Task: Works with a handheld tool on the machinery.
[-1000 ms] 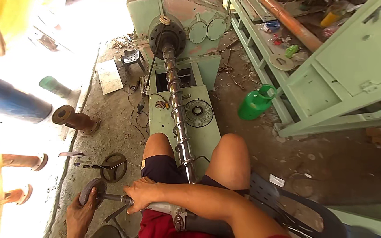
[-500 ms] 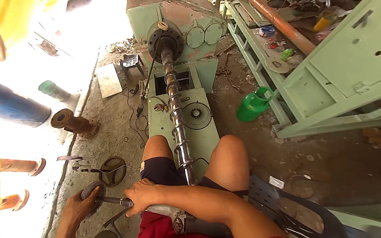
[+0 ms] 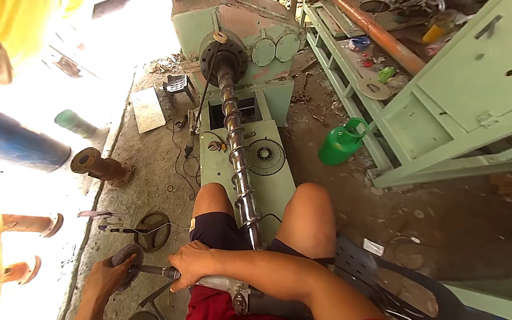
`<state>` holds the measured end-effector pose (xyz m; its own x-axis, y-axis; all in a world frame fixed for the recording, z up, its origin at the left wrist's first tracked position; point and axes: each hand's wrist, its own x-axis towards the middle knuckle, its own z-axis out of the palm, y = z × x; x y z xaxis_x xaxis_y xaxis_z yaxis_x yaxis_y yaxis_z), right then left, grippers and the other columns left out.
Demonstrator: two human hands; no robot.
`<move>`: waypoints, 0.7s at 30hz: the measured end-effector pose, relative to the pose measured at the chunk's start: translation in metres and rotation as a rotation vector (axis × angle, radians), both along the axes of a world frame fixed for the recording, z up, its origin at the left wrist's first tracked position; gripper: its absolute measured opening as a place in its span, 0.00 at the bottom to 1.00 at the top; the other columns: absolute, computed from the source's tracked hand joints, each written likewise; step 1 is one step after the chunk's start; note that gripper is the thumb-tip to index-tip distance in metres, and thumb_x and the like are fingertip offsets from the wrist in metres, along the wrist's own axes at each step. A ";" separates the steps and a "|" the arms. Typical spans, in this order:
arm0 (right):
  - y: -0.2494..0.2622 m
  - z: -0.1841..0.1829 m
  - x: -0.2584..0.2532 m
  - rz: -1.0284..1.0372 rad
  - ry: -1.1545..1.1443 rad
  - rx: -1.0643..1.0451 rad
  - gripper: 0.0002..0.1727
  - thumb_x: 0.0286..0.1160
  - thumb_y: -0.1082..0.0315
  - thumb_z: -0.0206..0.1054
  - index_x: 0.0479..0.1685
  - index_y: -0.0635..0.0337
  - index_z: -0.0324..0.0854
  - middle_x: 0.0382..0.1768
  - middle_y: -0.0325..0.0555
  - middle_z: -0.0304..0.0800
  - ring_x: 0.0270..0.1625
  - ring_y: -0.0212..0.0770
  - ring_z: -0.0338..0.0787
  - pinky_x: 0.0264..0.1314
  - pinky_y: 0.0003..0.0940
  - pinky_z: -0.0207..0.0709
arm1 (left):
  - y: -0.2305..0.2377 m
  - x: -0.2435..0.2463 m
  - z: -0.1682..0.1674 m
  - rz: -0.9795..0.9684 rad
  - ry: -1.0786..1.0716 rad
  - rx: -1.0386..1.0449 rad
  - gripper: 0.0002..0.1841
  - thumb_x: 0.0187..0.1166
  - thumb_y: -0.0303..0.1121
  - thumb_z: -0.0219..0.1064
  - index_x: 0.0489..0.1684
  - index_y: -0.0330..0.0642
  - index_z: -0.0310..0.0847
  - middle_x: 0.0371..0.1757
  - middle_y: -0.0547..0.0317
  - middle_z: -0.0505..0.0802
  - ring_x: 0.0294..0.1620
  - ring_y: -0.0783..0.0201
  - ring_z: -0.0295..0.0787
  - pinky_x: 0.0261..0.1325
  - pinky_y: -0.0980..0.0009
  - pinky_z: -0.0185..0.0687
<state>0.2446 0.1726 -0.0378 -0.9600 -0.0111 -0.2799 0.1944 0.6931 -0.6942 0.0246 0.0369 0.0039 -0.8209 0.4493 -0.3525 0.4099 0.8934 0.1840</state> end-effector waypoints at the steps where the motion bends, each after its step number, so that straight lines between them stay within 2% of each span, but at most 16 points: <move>1: 0.000 0.000 0.000 -0.001 0.001 0.000 0.35 0.70 0.38 0.72 0.61 0.61 0.81 0.47 0.56 0.91 0.54 0.58 0.91 0.53 0.63 0.80 | 0.000 0.000 0.000 0.003 -0.003 -0.002 0.26 0.73 0.52 0.79 0.49 0.32 0.89 0.51 0.29 0.92 0.59 0.32 0.88 0.64 0.30 0.76; 21: 0.000 0.001 0.003 -0.011 0.022 0.000 0.37 0.69 0.35 0.73 0.58 0.62 0.81 0.46 0.57 0.90 0.53 0.58 0.91 0.53 0.62 0.81 | -0.004 0.005 -0.001 -0.026 0.013 0.061 0.24 0.75 0.49 0.78 0.50 0.33 0.90 0.50 0.30 0.92 0.58 0.33 0.88 0.65 0.29 0.75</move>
<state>0.2476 0.1725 -0.0370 -0.9661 0.0001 -0.2583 0.1868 0.6912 -0.6981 0.0295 0.0324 0.0030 -0.8132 0.4905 -0.3133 0.4354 0.8699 0.2318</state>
